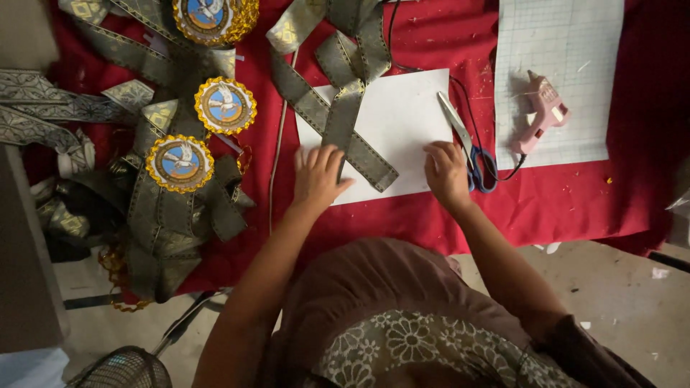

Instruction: Assembling award sashes by gluing medallions onto ribbons using a hot glue gun.

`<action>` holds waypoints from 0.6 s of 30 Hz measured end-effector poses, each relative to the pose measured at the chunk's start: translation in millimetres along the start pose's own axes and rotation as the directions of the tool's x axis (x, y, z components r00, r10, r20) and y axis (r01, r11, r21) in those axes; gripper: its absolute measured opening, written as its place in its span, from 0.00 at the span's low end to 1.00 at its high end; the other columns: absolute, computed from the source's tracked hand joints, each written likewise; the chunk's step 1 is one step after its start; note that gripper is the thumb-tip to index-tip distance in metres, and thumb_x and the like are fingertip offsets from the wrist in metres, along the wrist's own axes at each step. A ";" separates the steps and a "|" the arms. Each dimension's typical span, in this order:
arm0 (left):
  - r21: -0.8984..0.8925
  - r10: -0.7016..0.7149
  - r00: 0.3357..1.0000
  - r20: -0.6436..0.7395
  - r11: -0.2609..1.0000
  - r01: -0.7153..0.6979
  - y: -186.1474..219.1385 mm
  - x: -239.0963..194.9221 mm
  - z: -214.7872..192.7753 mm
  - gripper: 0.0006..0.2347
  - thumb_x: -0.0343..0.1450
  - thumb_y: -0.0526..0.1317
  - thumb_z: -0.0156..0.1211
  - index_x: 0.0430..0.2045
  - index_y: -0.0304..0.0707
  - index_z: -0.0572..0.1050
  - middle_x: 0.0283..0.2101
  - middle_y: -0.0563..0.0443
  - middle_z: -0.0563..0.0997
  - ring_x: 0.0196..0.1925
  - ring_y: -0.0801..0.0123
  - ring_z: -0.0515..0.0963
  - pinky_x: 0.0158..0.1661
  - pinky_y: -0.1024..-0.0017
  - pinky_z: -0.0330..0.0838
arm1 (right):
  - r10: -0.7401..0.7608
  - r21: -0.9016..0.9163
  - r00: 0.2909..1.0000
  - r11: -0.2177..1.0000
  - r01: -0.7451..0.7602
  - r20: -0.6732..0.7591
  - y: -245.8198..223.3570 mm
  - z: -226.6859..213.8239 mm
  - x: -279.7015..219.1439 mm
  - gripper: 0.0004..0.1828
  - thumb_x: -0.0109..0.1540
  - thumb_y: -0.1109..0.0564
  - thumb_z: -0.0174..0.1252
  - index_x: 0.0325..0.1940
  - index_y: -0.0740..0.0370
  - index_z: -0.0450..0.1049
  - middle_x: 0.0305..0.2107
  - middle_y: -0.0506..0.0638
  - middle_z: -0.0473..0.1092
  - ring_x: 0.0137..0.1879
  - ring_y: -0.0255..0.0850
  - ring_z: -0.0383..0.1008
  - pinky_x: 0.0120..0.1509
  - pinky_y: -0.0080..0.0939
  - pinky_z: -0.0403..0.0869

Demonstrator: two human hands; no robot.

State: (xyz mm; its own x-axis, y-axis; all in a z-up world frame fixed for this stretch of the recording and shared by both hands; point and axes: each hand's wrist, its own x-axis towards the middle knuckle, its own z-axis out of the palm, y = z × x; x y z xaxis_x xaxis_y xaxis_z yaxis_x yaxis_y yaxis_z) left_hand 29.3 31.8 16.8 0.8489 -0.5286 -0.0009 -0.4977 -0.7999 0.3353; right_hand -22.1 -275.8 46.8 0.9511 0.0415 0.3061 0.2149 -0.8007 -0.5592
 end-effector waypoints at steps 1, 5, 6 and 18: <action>0.004 0.001 1.000 0.004 1.000 -0.001 -4.5 -6.0 11.8 0.33 0.63 0.60 0.68 0.54 0.34 0.72 0.58 0.41 0.73 0.60 0.50 0.71 0.62 0.35 0.52 | 0.003 0.005 1.000 1.000 -0.003 -0.002 -3.1 -0.9 -3.4 0.11 0.63 0.70 0.60 0.49 0.66 0.77 0.46 0.59 0.74 0.52 0.56 0.72 0.57 0.53 0.73; -0.004 -0.014 0.967 -0.256 1.000 0.014 -15.9 -11.2 50.2 0.08 0.75 0.41 0.64 0.43 0.38 0.77 0.53 0.49 0.78 0.56 0.58 0.75 0.63 0.51 0.65 | -0.069 -0.028 0.997 0.997 0.068 -0.021 -12.2 5.3 -16.9 0.11 0.61 0.71 0.60 0.47 0.65 0.76 0.45 0.57 0.74 0.51 0.55 0.73 0.56 0.53 0.73; 0.037 -0.014 0.965 -0.263 0.999 0.025 -17.5 -5.1 56.9 0.05 0.75 0.38 0.63 0.37 0.37 0.77 0.49 0.48 0.79 0.52 0.59 0.76 0.60 0.52 0.65 | -0.098 -0.027 0.995 0.995 0.097 -0.035 -12.8 9.1 -18.1 0.11 0.61 0.72 0.60 0.46 0.65 0.76 0.45 0.57 0.74 0.50 0.54 0.73 0.54 0.52 0.73; -0.480 -0.363 0.905 -0.221 0.848 0.223 -11.3 28.4 -19.3 0.06 0.76 0.36 0.57 0.44 0.36 0.76 0.36 0.36 0.83 0.38 0.43 0.84 0.36 0.55 0.77 | 0.379 0.309 0.775 0.759 -0.573 0.505 -13.0 42.4 3.5 0.16 0.72 0.59 0.52 0.64 0.63 0.70 0.54 0.52 0.73 0.55 0.49 0.79 0.56 0.39 0.78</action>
State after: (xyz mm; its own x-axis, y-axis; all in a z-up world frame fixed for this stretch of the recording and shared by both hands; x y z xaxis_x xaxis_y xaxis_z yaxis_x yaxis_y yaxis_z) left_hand 62.4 31.3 31.2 0.9884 -0.1249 0.0860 -0.1475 -0.6603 0.7364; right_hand -12.2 -239.9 22.5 0.9308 0.0308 -0.3641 -0.3130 -0.4469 -0.8380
